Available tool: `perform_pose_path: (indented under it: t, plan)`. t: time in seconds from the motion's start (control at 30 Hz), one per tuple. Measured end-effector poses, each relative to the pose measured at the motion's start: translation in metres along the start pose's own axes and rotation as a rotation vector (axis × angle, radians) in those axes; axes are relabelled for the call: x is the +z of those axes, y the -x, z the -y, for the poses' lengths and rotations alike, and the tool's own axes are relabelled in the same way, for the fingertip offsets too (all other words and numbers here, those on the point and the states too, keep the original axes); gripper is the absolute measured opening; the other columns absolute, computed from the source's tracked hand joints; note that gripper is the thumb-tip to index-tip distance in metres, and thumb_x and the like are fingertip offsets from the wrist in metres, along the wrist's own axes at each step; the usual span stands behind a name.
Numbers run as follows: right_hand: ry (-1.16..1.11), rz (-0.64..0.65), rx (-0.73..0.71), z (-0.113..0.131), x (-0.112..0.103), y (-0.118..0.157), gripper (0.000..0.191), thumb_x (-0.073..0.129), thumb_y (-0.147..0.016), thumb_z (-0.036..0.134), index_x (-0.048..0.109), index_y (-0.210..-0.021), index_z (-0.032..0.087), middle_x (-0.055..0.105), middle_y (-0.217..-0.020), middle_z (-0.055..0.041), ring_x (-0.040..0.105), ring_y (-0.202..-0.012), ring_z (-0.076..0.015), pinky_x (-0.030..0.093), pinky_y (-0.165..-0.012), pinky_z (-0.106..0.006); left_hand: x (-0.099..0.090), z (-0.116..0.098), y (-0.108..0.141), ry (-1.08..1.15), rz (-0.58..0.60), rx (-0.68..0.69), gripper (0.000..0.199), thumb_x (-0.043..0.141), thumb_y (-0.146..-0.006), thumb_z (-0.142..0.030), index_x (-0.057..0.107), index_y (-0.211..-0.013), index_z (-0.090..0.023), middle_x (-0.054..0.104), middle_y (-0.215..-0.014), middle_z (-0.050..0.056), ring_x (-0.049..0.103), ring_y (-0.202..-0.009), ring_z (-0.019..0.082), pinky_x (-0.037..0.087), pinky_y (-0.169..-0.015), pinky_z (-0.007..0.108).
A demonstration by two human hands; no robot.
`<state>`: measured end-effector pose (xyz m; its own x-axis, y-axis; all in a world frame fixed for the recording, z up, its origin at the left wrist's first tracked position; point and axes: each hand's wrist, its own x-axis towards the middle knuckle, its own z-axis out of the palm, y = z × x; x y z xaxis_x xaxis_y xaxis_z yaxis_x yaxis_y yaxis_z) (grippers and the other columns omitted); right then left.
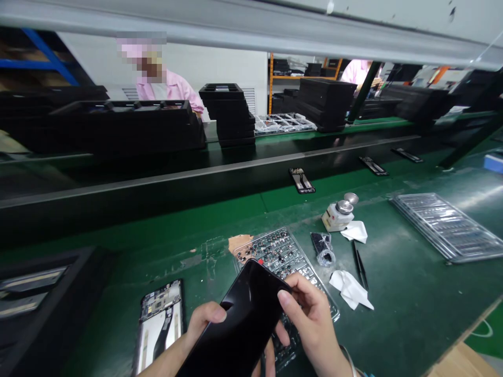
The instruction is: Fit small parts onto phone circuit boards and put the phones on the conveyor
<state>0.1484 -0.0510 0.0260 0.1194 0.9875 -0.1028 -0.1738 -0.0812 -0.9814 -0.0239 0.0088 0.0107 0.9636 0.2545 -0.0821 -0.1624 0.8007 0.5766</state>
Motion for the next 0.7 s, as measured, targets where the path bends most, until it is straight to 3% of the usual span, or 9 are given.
perform_pose_path:
  t: [0.1, 0.2, 0.27, 0.37, 0.43, 0.5, 0.6, 0.7]
  plan:
    - [-0.012, -0.045, 0.015, -0.004, -0.005, -0.002, 0.02, 0.057, -0.083, 0.036, 0.056, -0.074, 0.018, 0.044, -0.054, 0.0057, 0.038, -0.038, -0.0042, 0.029, -0.038, -0.017, 0.002, -0.001, -0.008, -0.003, 0.103, -0.014, 0.065, 0.038, -0.068, -0.053, 0.058, -0.106, -0.004, 0.066, -0.086, 0.017, 0.062, -0.063, 0.025, 0.042, -0.057, 0.031]
    - [-0.015, -0.246, -0.076, -0.006, -0.019, -0.011, 0.017, 0.061, -0.079, 0.035, 0.059, -0.081, 0.019, 0.046, -0.055, 0.0053, 0.041, -0.045, -0.0065, 0.034, -0.042, -0.017, -0.004, 0.003, -0.016, 0.07, 0.016, -0.057, 0.072, 0.033, -0.073, -0.066, 0.058, -0.103, -0.005, 0.063, -0.075, 0.014, 0.059, -0.053, 0.019, 0.039, -0.049, 0.026]
    - [0.065, -0.348, -0.138, -0.004, -0.032, -0.02, 0.018, 0.062, -0.079, 0.035, 0.06, -0.089, 0.02, 0.051, -0.058, 0.0042, 0.044, -0.05, -0.0088, 0.038, -0.048, -0.019, -0.011, 0.005, -0.018, 0.118, -0.109, -0.058, 0.054, 0.044, -0.077, -0.055, 0.06, -0.095, -0.006, 0.058, -0.065, 0.008, 0.052, -0.046, 0.012, 0.034, -0.044, 0.021]
    - [0.355, -0.335, -0.132, 0.0, -0.048, -0.032, 0.032, 0.058, -0.08, 0.037, 0.056, -0.108, 0.021, 0.061, -0.074, -0.0005, 0.051, -0.058, -0.0129, 0.042, -0.053, -0.023, -0.019, 0.002, -0.016, 0.097, -0.432, 0.152, 0.022, 0.061, -0.075, -0.026, 0.059, -0.092, -0.012, 0.058, -0.065, 0.002, 0.052, -0.048, 0.008, 0.036, -0.047, 0.016]
    - [0.615, -0.291, -0.105, 0.0, -0.052, -0.036, 0.037, 0.055, -0.081, 0.038, 0.054, -0.113, 0.021, 0.065, -0.083, -0.0033, 0.056, -0.064, -0.016, 0.043, -0.055, -0.025, -0.024, -0.006, -0.014, 0.037, -0.616, 0.293, 0.024, 0.064, -0.073, -0.02, 0.059, -0.096, -0.014, 0.065, -0.078, 0.005, 0.06, -0.062, 0.012, 0.045, -0.059, 0.02]
    - [0.888, -0.221, -0.065, -0.002, -0.053, -0.038, 0.031, 0.05, -0.083, 0.037, 0.058, -0.108, 0.022, 0.067, -0.079, -0.0028, 0.059, -0.064, -0.0179, 0.042, -0.056, -0.027, -0.03, -0.018, -0.01, -0.018, -0.72, 0.37, 0.03, 0.064, -0.074, -0.021, 0.059, -0.102, -0.012, 0.067, -0.093, 0.009, 0.063, -0.078, 0.017, 0.048, -0.072, 0.025]
    - [1.26, -0.117, -0.025, -0.009, -0.05, -0.041, 0.02, 0.047, -0.085, 0.03, 0.063, -0.095, 0.025, 0.068, -0.072, -0.0001, 0.062, -0.063, -0.0186, 0.039, -0.055, -0.026, -0.048, -0.044, -0.005, -0.117, -0.903, 0.509, 0.032, 0.062, -0.075, -0.017, 0.059, -0.105, -0.009, 0.065, -0.102, 0.012, 0.064, -0.081, 0.017, 0.049, -0.071, 0.024]
    - [1.411, -0.104, -0.023, -0.016, -0.047, -0.044, 0.016, 0.048, -0.083, 0.023, 0.064, -0.085, 0.026, 0.069, -0.072, 0.0011, 0.062, -0.064, -0.0183, 0.035, -0.053, -0.025, -0.076, -0.078, 0.003, -0.209, -1.067, 0.626, 0.036, 0.055, -0.076, -0.01, 0.054, -0.113, -0.01, 0.061, -0.112, 0.014, 0.064, -0.085, 0.019, 0.051, -0.071, 0.028]
